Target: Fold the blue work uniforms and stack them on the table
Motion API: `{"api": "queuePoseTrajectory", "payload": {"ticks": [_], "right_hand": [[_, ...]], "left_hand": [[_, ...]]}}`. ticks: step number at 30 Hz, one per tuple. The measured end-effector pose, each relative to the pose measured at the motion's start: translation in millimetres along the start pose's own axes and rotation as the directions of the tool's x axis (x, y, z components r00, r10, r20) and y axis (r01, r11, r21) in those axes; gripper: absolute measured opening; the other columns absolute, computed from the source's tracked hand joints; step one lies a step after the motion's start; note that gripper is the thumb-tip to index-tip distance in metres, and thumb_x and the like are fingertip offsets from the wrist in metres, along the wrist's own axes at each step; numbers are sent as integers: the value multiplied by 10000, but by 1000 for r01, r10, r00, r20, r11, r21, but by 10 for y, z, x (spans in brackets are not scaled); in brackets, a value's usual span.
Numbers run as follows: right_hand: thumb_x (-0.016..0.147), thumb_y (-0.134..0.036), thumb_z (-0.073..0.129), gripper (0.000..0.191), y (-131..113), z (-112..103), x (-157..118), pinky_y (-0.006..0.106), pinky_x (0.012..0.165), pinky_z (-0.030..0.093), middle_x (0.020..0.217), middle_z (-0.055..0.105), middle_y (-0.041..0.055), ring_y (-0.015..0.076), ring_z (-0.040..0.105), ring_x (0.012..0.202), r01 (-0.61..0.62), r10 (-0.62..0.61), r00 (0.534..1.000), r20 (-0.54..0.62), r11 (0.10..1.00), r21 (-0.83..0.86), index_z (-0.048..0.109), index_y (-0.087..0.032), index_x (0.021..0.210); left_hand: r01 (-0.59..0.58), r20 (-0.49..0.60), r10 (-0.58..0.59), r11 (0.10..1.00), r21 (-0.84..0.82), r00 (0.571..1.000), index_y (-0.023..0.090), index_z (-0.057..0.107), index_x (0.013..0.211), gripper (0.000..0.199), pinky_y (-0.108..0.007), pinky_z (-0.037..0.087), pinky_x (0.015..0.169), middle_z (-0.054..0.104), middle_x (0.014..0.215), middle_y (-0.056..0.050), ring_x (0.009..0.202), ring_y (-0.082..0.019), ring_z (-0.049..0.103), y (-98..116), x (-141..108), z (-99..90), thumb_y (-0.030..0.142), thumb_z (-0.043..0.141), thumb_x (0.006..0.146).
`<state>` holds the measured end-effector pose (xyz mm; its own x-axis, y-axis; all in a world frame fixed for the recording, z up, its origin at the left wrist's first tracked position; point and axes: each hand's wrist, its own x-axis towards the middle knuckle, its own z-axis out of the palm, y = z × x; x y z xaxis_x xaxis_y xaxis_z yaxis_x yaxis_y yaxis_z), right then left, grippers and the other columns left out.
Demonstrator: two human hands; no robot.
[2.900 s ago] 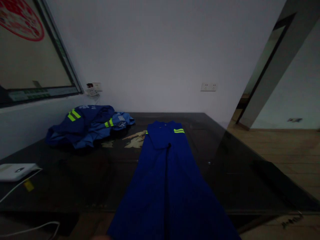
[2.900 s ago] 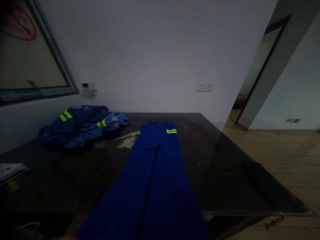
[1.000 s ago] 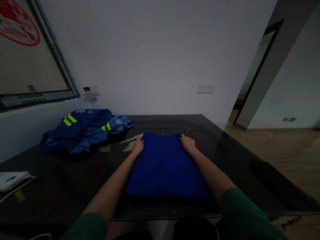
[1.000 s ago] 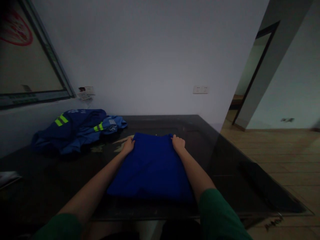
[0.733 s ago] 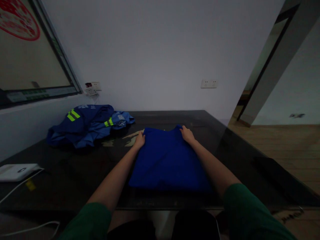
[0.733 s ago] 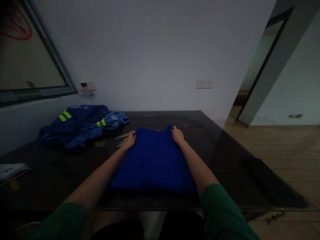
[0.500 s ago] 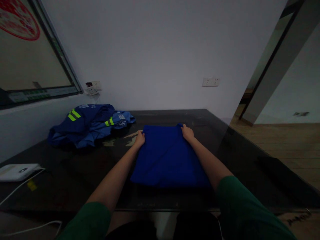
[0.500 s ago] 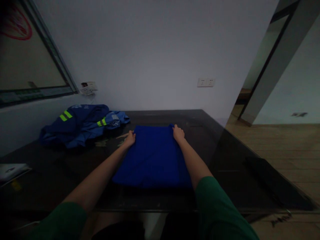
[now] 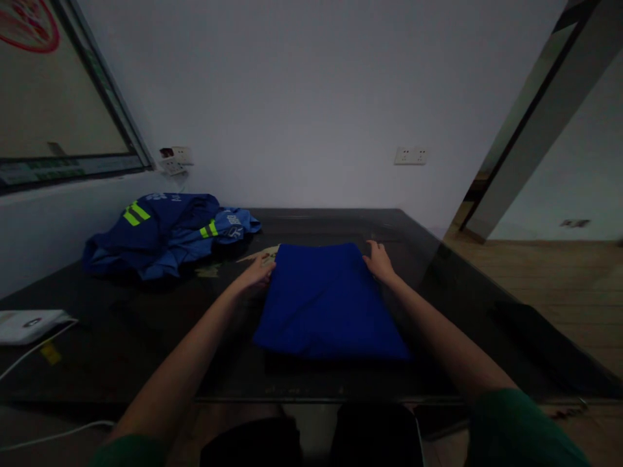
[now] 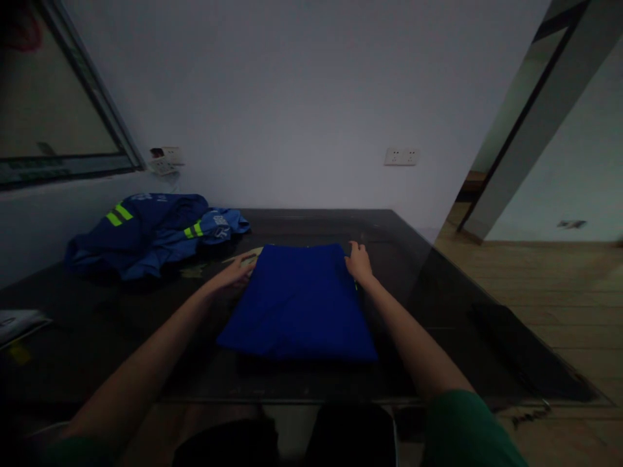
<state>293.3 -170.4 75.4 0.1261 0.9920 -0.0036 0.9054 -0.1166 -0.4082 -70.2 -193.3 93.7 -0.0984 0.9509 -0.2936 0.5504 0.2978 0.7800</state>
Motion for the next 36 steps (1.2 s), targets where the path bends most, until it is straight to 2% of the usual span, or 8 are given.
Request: {"api": "queuePoseTrajectory", "payload": {"ticks": [3,6,9,12,18,24,31,36], "right_hand": [[828,-218,567,435,177,-210,-378,348,975,418,1223,532,153,242,549,1124,139,-136,990,-34,983,123,501,-151,1252],[826,-287,567,363,258,-466,-963,346,857,472,1000,612,88,211,601,931,174,-193,980,48,948,267,551,-164,1167],[845,-399,537,356,284,-686,-1591,315,718,490,841,618,32,184,609,777,89,-187,965,185,894,439,561,-191,1133],[810,-472,566,419,332,-747,-2048,295,655,495,806,612,20,172,608,729,-36,-129,964,233,805,592,556,-201,1129],[712,-477,657,478,369,-563,-2287,295,644,495,774,618,22,184,615,733,-137,33,987,160,700,701,554,-207,1093],[720,-443,630,313,236,-457,-2258,255,536,401,638,502,-26,143,504,576,-74,40,997,67,770,634,616,-204,922],[755,-342,528,174,247,-419,-2467,262,528,374,614,449,-31,146,451,531,-40,18,998,54,891,453,589,-245,886],[785,-253,460,177,243,-425,-2581,313,640,430,731,582,35,206,552,706,57,-77,995,68,966,251,615,-252,872]], "left_hand": [[41,131,-24,991,-128,991,165,332,1421,741,-307,531,685,699,856,-79,760,-215,682,-69,-537,-155,438,614,793],[-50,200,77,989,-139,977,195,374,1410,729,-345,529,823,684,1059,-97,952,-234,664,-58,-1173,-239,500,596,786],[-98,206,124,986,-135,971,248,441,1376,662,-380,482,958,612,1270,-96,1139,-251,597,-64,-1689,-233,546,568,799],[-102,166,130,981,-165,978,276,451,1377,692,-417,453,1008,515,1405,-95,1241,-283,530,-148,-1968,-162,564,603,767],[-128,60,144,968,-214,988,232,472,1366,688,-408,450,1017,546,1375,-100,1219,-271,551,-178,-2115,-21,558,601,774],[-114,-64,105,980,-164,992,173,629,1126,487,-324,529,792,730,915,-77,863,-231,680,-112,-2097,116,523,555,796],[-72,-177,126,956,283,976,262,623,1117,355,-240,435,579,663,698,10,603,-174,620,-260,-2127,181,456,470,862],[-56,-72,108,853,519,992,274,562,1211,345,-226,393,566,632,694,14,635,-173,628,-225,-2161,146,370,436,905]]}}
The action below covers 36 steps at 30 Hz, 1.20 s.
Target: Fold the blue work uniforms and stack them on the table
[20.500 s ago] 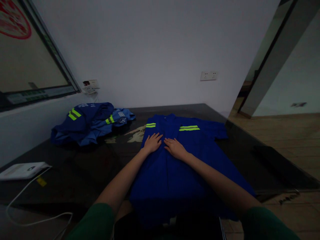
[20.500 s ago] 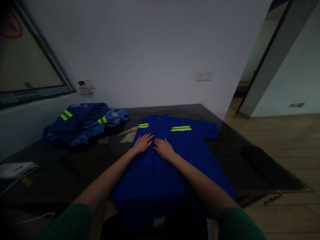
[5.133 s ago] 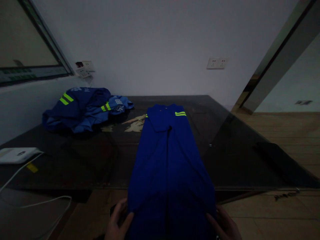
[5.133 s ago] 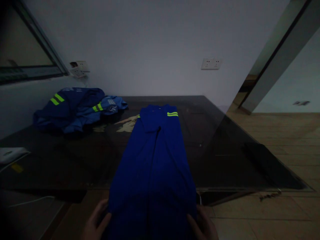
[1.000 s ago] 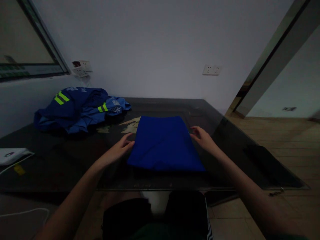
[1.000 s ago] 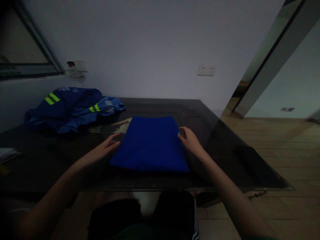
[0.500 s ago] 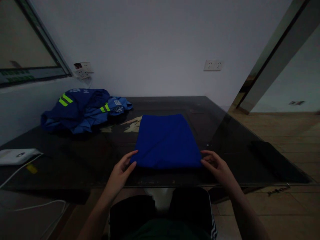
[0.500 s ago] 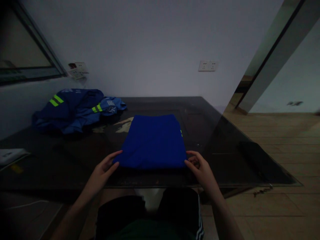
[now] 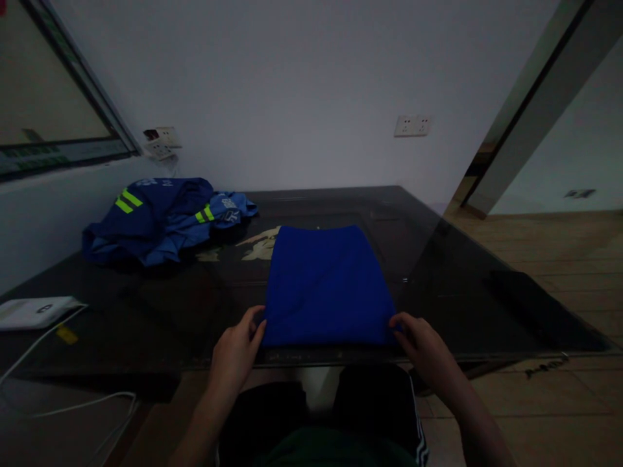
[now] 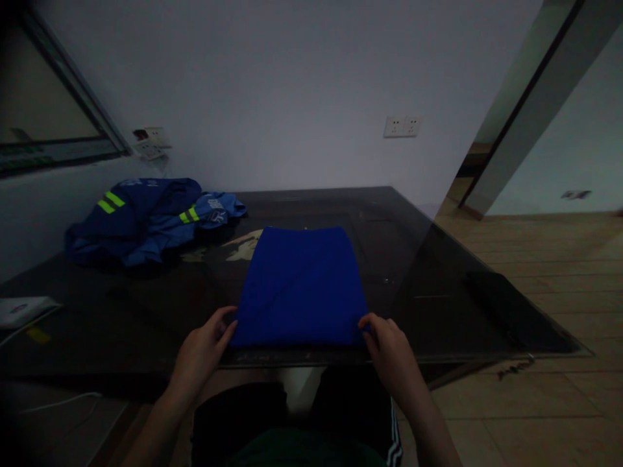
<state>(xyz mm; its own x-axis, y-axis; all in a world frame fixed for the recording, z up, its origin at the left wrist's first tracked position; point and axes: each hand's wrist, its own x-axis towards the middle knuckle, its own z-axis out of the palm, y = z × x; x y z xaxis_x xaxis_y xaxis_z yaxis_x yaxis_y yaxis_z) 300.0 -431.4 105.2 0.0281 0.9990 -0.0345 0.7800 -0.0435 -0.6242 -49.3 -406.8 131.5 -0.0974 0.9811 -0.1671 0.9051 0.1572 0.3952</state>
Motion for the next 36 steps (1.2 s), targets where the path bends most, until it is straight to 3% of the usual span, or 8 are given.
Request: {"api": "queuePoseTrajectory", "payload": {"ticks": [6,9,12,16,20,28,32,36], "right_hand": [[812,-123,414,241,-77,-72,-242,349,703,443,823,638,73,232,567,797,69,-47,995,84,954,-292,640,-207,826],[832,-116,419,265,-183,-253,-164,355,705,462,841,631,92,229,556,785,130,-97,990,100,903,-409,665,-198,775],[898,-208,437,286,-443,-339,138,415,820,486,1086,629,141,274,568,973,164,-174,984,20,875,-456,690,-186,1028],[918,-314,500,459,-857,-59,515,500,1035,393,1453,436,128,325,391,1327,337,-280,939,199,863,-375,514,-215,1366],[961,-423,413,475,-839,269,559,594,1110,245,1532,331,29,305,262,1416,415,-286,868,406,867,-275,420,-324,1426],[973,-421,363,532,-226,118,531,630,1117,185,1540,284,56,283,212,1436,178,-54,961,272,873,-455,333,-241,1473],[944,-332,433,476,-467,153,505,608,1129,182,1484,383,144,320,237,1424,168,-109,983,150,864,-475,497,-155,1382],[946,-347,429,516,-891,382,322,512,1123,298,1513,349,94,276,289,1410,332,-285,938,199,904,-270,412,-204,1442]], "left_hand": [[3,206,-33,989,146,978,232,452,1322,377,-230,407,604,662,739,5,691,-169,653,9,-107,-139,285,408,951],[-109,79,93,967,232,993,205,450,1340,408,-302,465,762,682,942,-56,879,-212,654,58,-41,-195,268,434,937],[-256,-92,293,922,291,952,210,475,1341,415,-421,416,979,587,1262,-112,1149,-261,554,260,94,-124,283,446,933],[-486,44,492,835,260,869,326,436,1391,433,-543,249,1125,389,1503,-29,1384,-265,335,590,196,179,343,423,959],[-487,179,454,836,255,873,359,363,1441,466,-549,248,1133,307,1546,-1,1428,-249,261,596,174,402,426,350,980],[-340,166,298,848,407,940,234,343,1470,555,-526,229,1144,299,1535,-98,1418,-258,282,222,343,204,464,345,966],[-265,-17,312,835,482,950,123,519,1356,498,-594,142,1146,414,1465,-172,1409,-331,282,390,279,202,378,378,952],[-471,31,493,808,354,869,228,426,1425,481,-529,271,1134,334,1529,-76,1426,-264,263,657,5,401,270,363,950]]}}
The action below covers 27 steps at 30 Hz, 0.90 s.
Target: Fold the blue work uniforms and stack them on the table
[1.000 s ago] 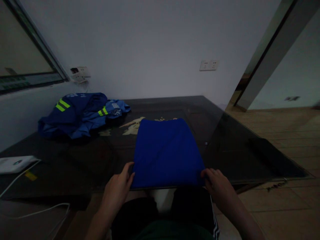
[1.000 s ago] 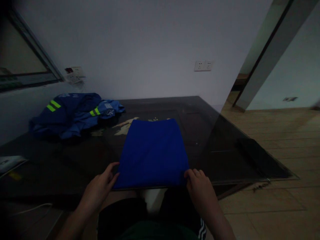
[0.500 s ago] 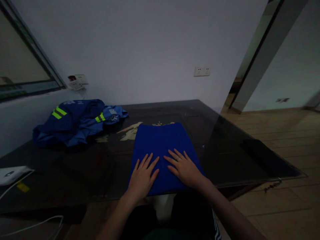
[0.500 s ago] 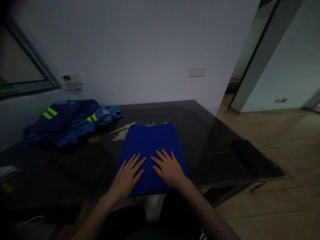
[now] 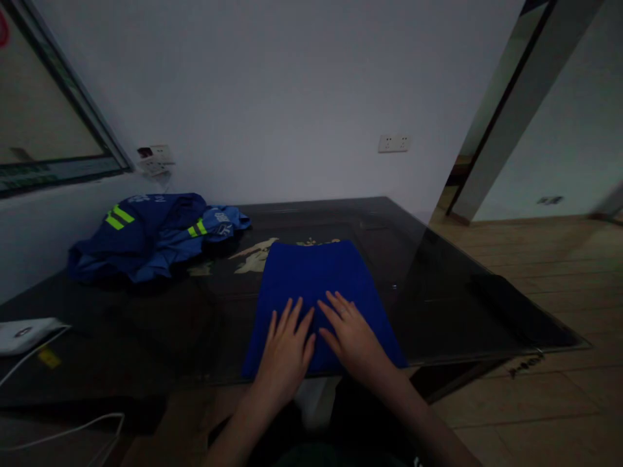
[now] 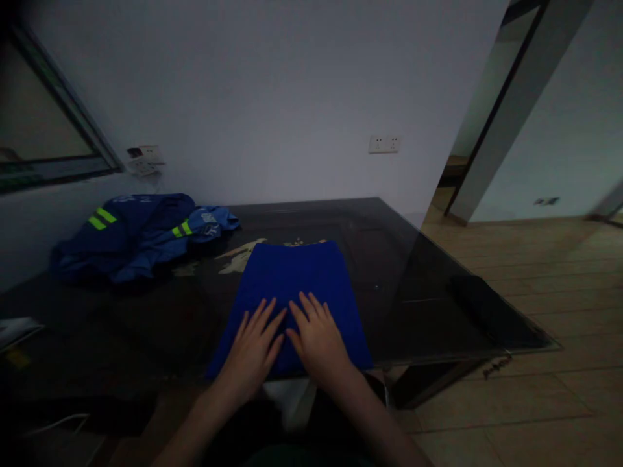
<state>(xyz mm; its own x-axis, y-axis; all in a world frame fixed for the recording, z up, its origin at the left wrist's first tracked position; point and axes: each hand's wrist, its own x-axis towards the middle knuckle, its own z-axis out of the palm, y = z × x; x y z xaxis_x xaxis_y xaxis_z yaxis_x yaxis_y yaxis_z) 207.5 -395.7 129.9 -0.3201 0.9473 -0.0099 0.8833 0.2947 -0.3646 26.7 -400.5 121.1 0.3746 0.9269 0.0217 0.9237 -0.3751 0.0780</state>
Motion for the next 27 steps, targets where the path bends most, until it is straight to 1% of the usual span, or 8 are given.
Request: {"api": "queuePoseTrajectory", "payload": {"ticks": [4,8,13,16,18,22,25,27], "right_hand": [[956,-444,400,550,-138,148,-89,514,1145,250,1520,331,78,252,275,1417,52,-55,997,61,997,52,371,-227,1461],[931,-540,402,630,230,142,-234,530,1143,235,1544,265,72,271,219,1435,-38,41,995,95,999,-31,341,-227,1474],[950,-465,390,565,675,-43,-324,611,1120,192,1501,352,128,300,297,1404,-218,242,964,109,957,-191,423,-170,1430],[945,-397,418,506,674,-198,-87,608,1117,196,1437,448,181,327,357,1369,-213,230,972,57,954,-212,521,-122,1357],[952,-383,403,503,585,-262,212,556,1120,244,1451,434,173,313,354,1372,-123,125,992,6,980,-158,507,-125,1370],[970,-395,361,494,506,-153,854,520,1112,283,1529,327,98,281,278,1413,65,-62,995,75,997,-46,439,-216,1423],[976,-454,335,517,721,32,1099,580,1116,215,1549,286,75,296,227,1430,30,-15,984,179,997,-78,370,-270,1458],[982,-475,302,530,948,108,1119,596,1120,179,1557,267,66,281,207,1438,-45,65,981,182,993,-111,329,-281,1474]], "left_hand": [[-93,96,98,994,-54,991,301,358,1457,525,-488,306,1132,307,1543,-28,1426,-233,265,110,-75,80,227,385,938],[-47,166,59,996,-75,984,389,300,1465,513,-506,278,1136,252,1562,-14,1434,-241,237,-141,-93,42,438,383,961],[105,278,-95,994,-23,956,281,299,1484,582,-507,261,1134,241,1556,-95,1432,-254,237,-542,-66,-96,512,356,953],[111,262,-117,993,38,958,228,435,1421,511,-573,148,1147,403,1480,-131,1393,-281,335,-602,124,-212,434,391,956],[38,205,-39,999,13,978,239,493,1377,463,-591,92,1149,454,1453,-112,1388,-287,343,-539,362,-249,406,402,954],[-108,164,130,985,-136,978,329,386,1433,473,-557,143,1152,307,1547,-30,1439,-249,229,-431,938,-64,412,356,969],[2,227,33,988,-154,973,340,326,1462,515,-524,182,1147,263,1564,-35,1446,-253,202,-594,1211,210,478,325,966],[108,235,-71,983,-148,969,334,303,1474,550,-501,196,1147,255,1567,-43,1448,-250,199,-804,1267,350,527,291,960]]}}
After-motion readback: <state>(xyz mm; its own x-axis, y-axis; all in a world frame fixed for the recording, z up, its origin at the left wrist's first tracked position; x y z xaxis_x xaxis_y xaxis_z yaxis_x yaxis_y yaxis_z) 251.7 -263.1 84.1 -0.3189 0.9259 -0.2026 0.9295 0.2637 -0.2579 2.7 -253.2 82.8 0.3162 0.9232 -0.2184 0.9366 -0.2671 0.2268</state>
